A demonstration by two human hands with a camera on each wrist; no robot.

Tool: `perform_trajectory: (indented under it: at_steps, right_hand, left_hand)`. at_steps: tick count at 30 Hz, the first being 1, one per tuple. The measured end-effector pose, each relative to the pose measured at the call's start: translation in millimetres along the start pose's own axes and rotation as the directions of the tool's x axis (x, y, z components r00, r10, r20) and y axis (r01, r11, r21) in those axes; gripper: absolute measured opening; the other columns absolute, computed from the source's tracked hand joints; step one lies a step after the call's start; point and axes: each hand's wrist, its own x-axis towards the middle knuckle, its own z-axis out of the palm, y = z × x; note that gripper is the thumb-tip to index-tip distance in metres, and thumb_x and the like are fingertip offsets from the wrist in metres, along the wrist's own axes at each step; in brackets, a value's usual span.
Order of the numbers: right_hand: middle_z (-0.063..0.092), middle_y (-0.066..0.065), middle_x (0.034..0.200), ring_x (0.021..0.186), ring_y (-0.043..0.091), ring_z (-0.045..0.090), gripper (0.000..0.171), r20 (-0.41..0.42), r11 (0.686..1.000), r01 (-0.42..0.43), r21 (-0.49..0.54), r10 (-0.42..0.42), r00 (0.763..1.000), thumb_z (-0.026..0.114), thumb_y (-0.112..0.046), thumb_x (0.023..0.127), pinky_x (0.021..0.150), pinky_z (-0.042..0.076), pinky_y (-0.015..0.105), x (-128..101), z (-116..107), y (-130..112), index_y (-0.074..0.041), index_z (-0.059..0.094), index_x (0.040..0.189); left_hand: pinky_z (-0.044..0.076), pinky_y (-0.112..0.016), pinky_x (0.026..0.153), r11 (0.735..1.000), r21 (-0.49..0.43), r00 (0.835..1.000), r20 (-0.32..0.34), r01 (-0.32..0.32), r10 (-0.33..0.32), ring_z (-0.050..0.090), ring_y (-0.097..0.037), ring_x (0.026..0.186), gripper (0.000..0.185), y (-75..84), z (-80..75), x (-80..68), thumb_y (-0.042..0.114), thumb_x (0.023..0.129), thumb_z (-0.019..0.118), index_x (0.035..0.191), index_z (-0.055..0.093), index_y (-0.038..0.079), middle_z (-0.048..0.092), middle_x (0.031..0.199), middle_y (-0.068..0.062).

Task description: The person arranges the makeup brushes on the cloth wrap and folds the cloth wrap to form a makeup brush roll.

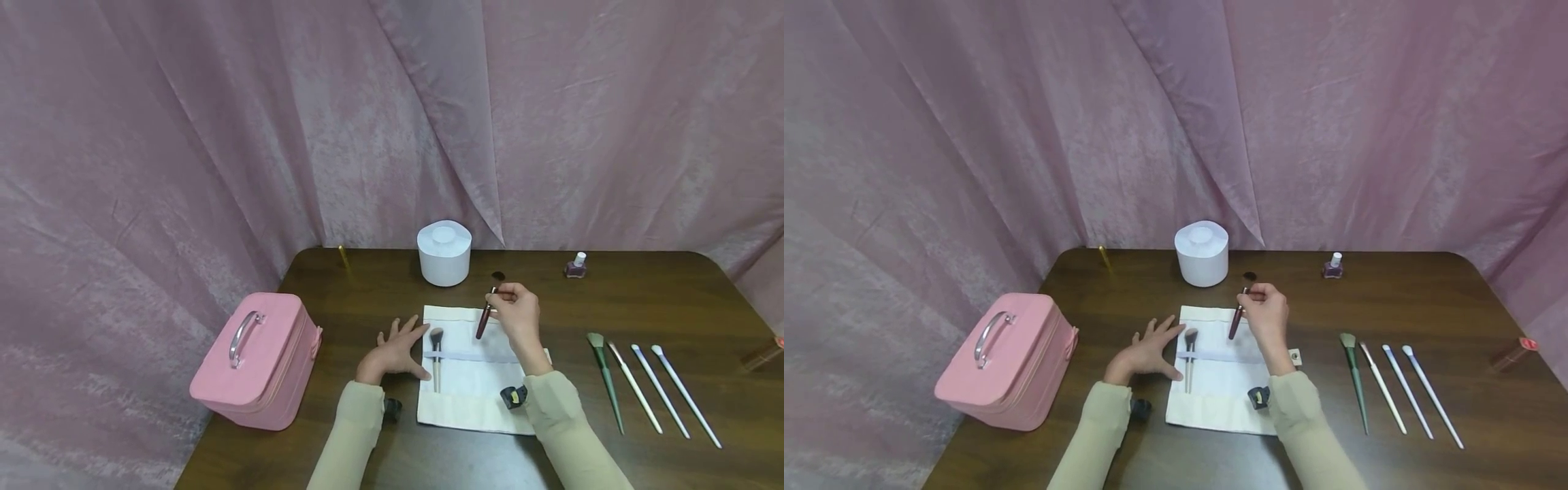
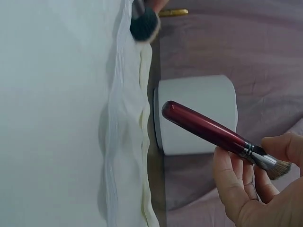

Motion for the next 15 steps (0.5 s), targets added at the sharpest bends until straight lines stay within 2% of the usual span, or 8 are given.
perform_trajectory:
  at_steps: [5,11,15]
  right_hand:
    - [0.061,0.010,0.093,0.078,0.007,0.058,0.022,0.026,1.000,-0.013,-0.004,0.013,1.000,0.067,-0.002,0.093,0.067,0.058,0.024,-0.6,10.5,2.4,0.011,0.060,0.110]
    - [0.063,0.012,0.093,0.079,0.009,0.060,0.020,0.074,1.000,-0.013,-0.006,0.014,0.997,0.065,0.001,0.092,0.070,0.060,0.030,-1.2,20.5,6.8,0.012,0.061,0.109]
    - [0.065,0.013,0.094,0.080,0.011,0.062,0.020,0.104,0.999,-0.020,-0.040,0.024,0.994,0.066,0.000,0.092,0.071,0.060,0.031,-2.1,23.8,9.8,0.010,0.062,0.109]
  left_hand:
    - [0.001,-0.069,0.114,1.000,0.002,1.000,-0.004,0.003,-0.003,-0.003,-0.040,0.153,0.099,0.9,0.2,-0.3,0.027,0.076,0.091,0.159,0.036,0.023,0.012,0.169,-0.006]
    - [0.002,-0.070,0.114,1.000,0.003,1.000,-0.006,-0.003,0.003,-0.003,-0.040,0.153,0.100,-0.6,0.6,-1.0,0.028,0.076,0.091,0.159,0.036,0.022,0.012,0.169,-0.006]
    - [0.001,-0.070,0.114,1.000,-0.008,1.000,-0.011,-0.013,0.013,-0.005,-0.039,0.153,0.101,0.2,0.0,-0.9,0.027,0.076,0.092,0.159,0.035,0.022,0.010,0.169,-0.005]
